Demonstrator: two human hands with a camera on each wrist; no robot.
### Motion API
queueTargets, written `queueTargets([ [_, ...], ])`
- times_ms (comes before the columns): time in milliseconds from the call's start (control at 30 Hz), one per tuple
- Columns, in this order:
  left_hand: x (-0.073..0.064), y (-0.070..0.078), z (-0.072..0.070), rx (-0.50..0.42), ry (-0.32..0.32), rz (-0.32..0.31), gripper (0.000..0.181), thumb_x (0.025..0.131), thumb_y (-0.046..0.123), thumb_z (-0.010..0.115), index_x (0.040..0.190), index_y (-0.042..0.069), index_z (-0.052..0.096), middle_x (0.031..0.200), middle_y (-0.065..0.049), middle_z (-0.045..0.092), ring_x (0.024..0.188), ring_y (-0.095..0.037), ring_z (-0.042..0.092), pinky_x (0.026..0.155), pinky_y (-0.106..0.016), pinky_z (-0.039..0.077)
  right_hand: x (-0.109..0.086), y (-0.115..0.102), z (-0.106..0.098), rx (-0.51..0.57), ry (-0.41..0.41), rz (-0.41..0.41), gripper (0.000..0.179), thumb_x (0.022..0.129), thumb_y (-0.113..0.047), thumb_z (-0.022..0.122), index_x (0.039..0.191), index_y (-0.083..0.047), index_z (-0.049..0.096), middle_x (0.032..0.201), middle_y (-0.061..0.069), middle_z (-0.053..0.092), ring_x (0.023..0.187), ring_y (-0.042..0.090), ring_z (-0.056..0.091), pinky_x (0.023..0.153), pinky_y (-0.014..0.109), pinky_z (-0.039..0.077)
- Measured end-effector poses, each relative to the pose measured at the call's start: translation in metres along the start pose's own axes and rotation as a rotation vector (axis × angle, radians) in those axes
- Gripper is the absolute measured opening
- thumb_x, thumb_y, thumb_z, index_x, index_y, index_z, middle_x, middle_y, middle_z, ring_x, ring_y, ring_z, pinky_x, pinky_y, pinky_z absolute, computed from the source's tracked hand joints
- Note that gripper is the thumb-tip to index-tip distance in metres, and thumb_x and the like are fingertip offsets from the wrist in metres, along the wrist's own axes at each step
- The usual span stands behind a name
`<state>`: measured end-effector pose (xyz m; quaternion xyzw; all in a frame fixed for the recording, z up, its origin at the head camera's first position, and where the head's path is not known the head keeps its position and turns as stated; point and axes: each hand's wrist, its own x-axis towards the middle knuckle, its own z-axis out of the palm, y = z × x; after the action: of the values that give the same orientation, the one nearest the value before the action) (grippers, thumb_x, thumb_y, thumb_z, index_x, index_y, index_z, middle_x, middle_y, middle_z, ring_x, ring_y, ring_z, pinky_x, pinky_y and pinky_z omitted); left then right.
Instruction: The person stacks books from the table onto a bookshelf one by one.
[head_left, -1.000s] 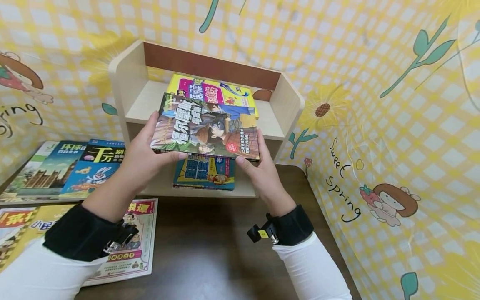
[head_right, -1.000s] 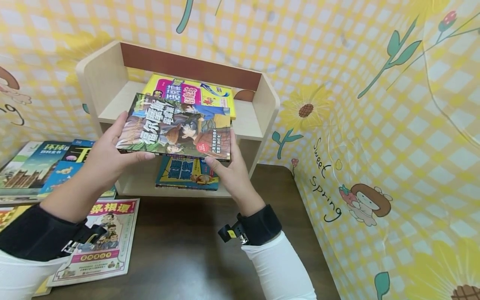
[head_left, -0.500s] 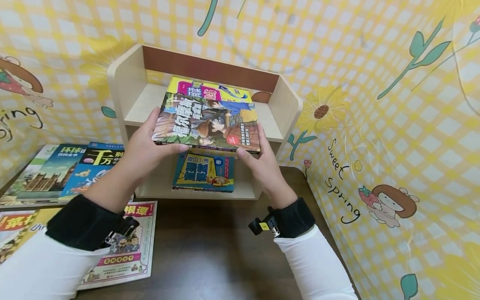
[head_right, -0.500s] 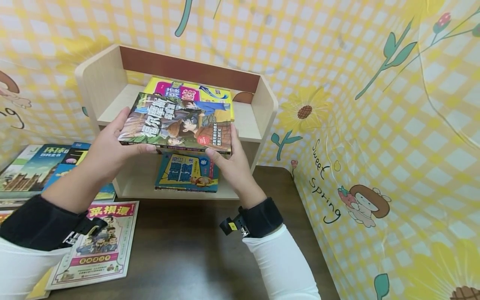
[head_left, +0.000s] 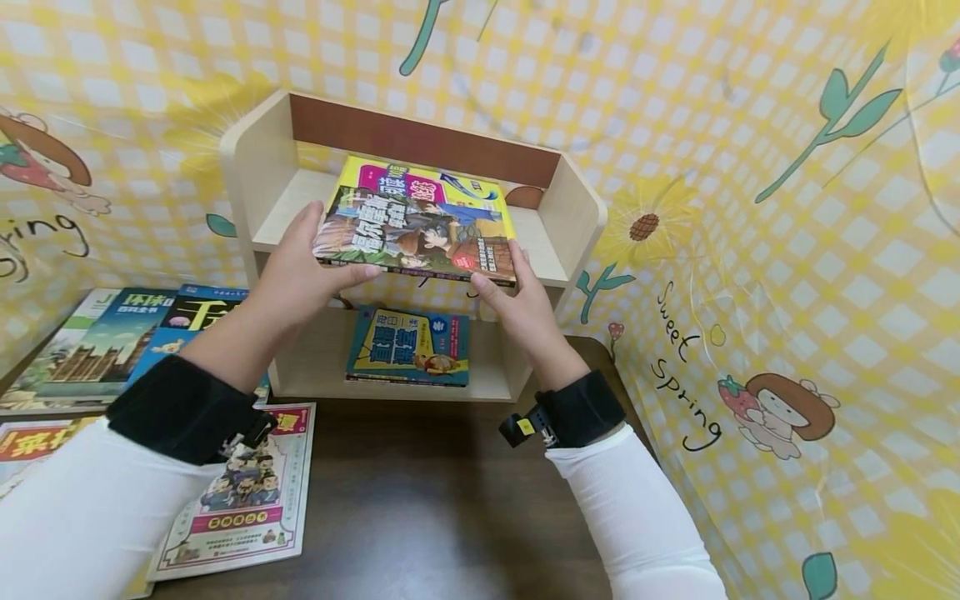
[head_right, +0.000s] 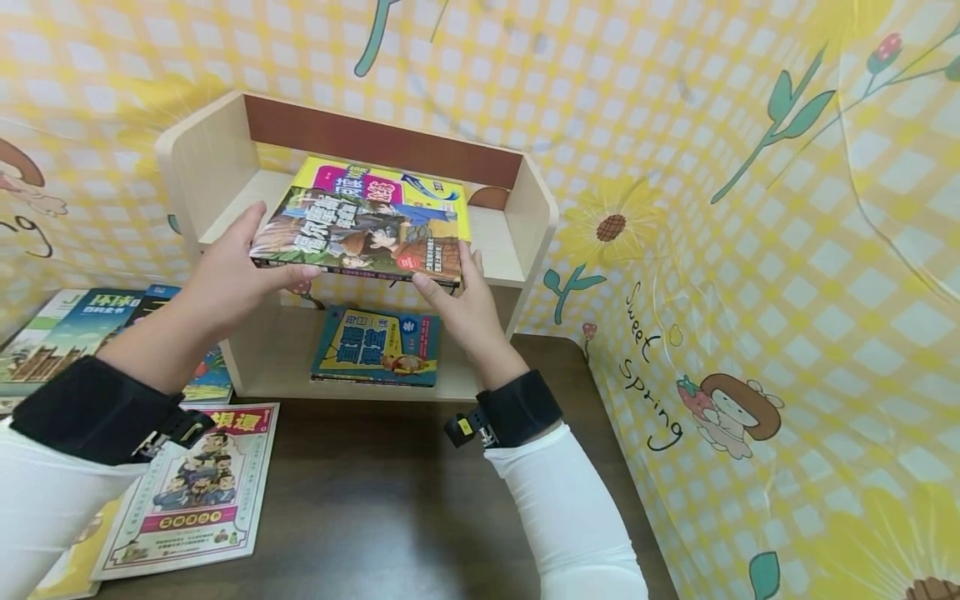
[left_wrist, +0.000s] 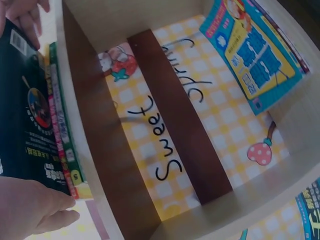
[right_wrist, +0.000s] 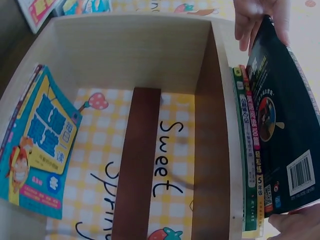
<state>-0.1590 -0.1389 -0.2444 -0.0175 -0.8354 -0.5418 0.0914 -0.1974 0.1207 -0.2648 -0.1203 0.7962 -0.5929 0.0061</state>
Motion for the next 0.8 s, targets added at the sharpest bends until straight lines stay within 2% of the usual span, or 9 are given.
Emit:
queueTargets([
  [133, 0.008, -0.002, -0.002, 0.038, -0.011, 0.021, 0.102, 0.084, 0.04, 0.073, 0.157, 0.015, 0.005, 0.16, -0.012, 0.012, 0.145, -0.033, 0.015, 0.116, -0.055, 0.017, 0.006, -0.003, -0.001, -0.092, 0.005, -0.008, 0.086, 0.092, -0.044, 0.063, 0.157, -0.022, 0.011, 0.163, 0.005, -0.007, 0.148, 0.016, -0.007, 0.119, 0.041, 0.008],
  [267, 0.015, -0.005, -0.004, 0.062, -0.032, 0.027, 0.1, 0.085, 0.04, 0.072, 0.156, 0.013, 0.008, 0.162, -0.009, 0.006, 0.146, -0.033, 0.011, 0.115, -0.054, 0.021, 0.013, -0.005, -0.002, -0.237, 0.019, -0.029, 0.083, 0.092, -0.046, 0.061, 0.156, -0.019, 0.016, 0.162, 0.01, -0.001, 0.148, 0.025, -0.004, 0.118, 0.049, 0.009],
  [367, 0.021, -0.006, -0.003, 0.07, -0.036, 0.005, 0.098, 0.085, 0.043, 0.072, 0.156, 0.015, 0.011, 0.163, -0.004, 0.0, 0.147, -0.031, 0.005, 0.113, -0.053, 0.027, 0.02, -0.008, -0.003, -0.377, 0.041, -0.048, 0.08, 0.092, -0.05, 0.059, 0.155, -0.016, 0.022, 0.161, 0.011, 0.011, 0.149, 0.028, -0.001, 0.118, 0.053, 0.006],
  [500, 0.03, -0.005, -0.004, 0.074, -0.028, -0.012, 0.096, 0.085, 0.042, 0.072, 0.156, 0.017, 0.013, 0.163, -0.003, 0.0, 0.148, -0.03, 0.002, 0.115, -0.052, 0.021, 0.028, -0.013, -0.003, -0.5, 0.058, -0.074, 0.078, 0.092, -0.051, 0.058, 0.153, -0.013, 0.028, 0.157, 0.01, 0.026, 0.149, 0.023, 0.002, 0.119, 0.049, 0.0],
  [600, 0.035, -0.004, -0.005, 0.076, -0.034, -0.01, 0.094, 0.085, 0.04, 0.072, 0.156, 0.018, 0.014, 0.163, -0.003, 0.003, 0.147, -0.03, 0.007, 0.115, -0.051, 0.022, 0.032, -0.016, -0.002, -0.549, 0.056, -0.081, 0.077, 0.093, -0.051, 0.058, 0.152, -0.012, 0.029, 0.156, 0.009, 0.03, 0.149, 0.021, 0.004, 0.119, 0.046, -0.001],
  [633, 0.038, -0.004, -0.005, 0.084, -0.039, -0.016, 0.094, 0.086, 0.041, 0.072, 0.156, 0.019, 0.014, 0.163, -0.002, 0.003, 0.146, -0.031, 0.011, 0.111, -0.051, 0.031, 0.033, -0.016, -0.002, -0.566, 0.055, -0.084, 0.076, 0.093, -0.05, 0.058, 0.152, -0.012, 0.03, 0.156, 0.009, 0.031, 0.149, 0.02, 0.005, 0.119, 0.045, -0.001],
  [733, 0.044, -0.004, -0.007, 0.115, -0.061, -0.016, 0.095, 0.086, 0.041, 0.071, 0.156, 0.018, 0.011, 0.163, -0.004, 0.002, 0.146, -0.033, 0.01, 0.111, -0.052, 0.03, 0.037, -0.017, -0.003, -0.621, 0.053, -0.097, 0.075, 0.093, -0.05, 0.057, 0.151, -0.011, 0.031, 0.155, 0.007, 0.033, 0.149, 0.019, 0.005, 0.119, 0.045, -0.002],
  [800, 0.048, -0.005, -0.009, 0.138, -0.072, -0.015, 0.096, 0.087, 0.042, 0.07, 0.156, 0.017, 0.009, 0.163, -0.006, -0.001, 0.147, -0.035, 0.006, 0.115, -0.053, 0.022, 0.04, -0.018, -0.003, -0.653, 0.056, -0.109, 0.074, 0.093, -0.05, 0.057, 0.151, -0.012, 0.033, 0.154, 0.005, 0.035, 0.149, 0.018, 0.006, 0.119, 0.045, -0.002],
])
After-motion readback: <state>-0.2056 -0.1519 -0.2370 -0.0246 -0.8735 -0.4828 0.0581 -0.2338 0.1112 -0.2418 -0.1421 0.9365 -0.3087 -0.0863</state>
